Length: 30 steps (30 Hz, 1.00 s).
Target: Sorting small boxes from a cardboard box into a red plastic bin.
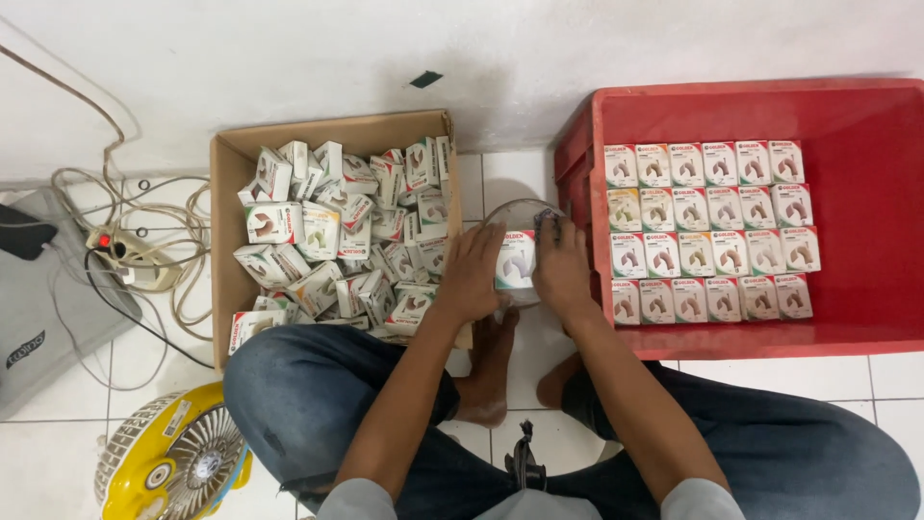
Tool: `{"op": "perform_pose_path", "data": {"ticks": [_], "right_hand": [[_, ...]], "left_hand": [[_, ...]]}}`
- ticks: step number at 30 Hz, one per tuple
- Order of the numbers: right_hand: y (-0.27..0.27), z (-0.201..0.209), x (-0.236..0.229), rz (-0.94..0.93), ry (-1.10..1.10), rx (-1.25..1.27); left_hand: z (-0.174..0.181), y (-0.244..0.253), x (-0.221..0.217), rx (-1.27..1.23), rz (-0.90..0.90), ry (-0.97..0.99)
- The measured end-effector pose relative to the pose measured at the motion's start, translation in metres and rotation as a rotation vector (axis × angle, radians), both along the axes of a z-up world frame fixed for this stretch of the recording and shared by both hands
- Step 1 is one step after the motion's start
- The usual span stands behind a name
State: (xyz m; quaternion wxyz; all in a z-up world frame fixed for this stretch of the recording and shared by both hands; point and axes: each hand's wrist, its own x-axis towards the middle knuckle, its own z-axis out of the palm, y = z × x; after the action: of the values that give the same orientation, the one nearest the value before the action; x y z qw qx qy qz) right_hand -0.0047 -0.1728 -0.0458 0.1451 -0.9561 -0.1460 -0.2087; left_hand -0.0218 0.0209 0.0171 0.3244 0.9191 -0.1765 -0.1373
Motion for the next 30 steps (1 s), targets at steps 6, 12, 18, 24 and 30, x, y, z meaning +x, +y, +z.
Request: {"op": "perform_pose_path", "data": {"ticks": [6,12,18,24,30], "right_hand": [[0.012,0.046,-0.030,-0.140,-0.117,0.211],[0.037,0.030,-0.044,-0.356,0.394,0.308],[0.040,0.013,-0.048,-0.345,0.409,0.483],[0.015,0.112,-0.024,-0.258,0.512,0.532],[-0.084,0.189,0.009,-0.289,0.431,0.198]], "left_hand": [[0.026,-0.015,-0.010,-0.270,0.189,-0.013],[0.056,-0.032,-0.020,-0.381,0.504,0.324],[0.070,-0.038,-0.037,-0.516,0.766,0.559],[0.112,-0.048,-0.040,-0.770,0.821,0.451],[0.116,-0.127,-0.016,-0.927,0.595,0.262]]}}
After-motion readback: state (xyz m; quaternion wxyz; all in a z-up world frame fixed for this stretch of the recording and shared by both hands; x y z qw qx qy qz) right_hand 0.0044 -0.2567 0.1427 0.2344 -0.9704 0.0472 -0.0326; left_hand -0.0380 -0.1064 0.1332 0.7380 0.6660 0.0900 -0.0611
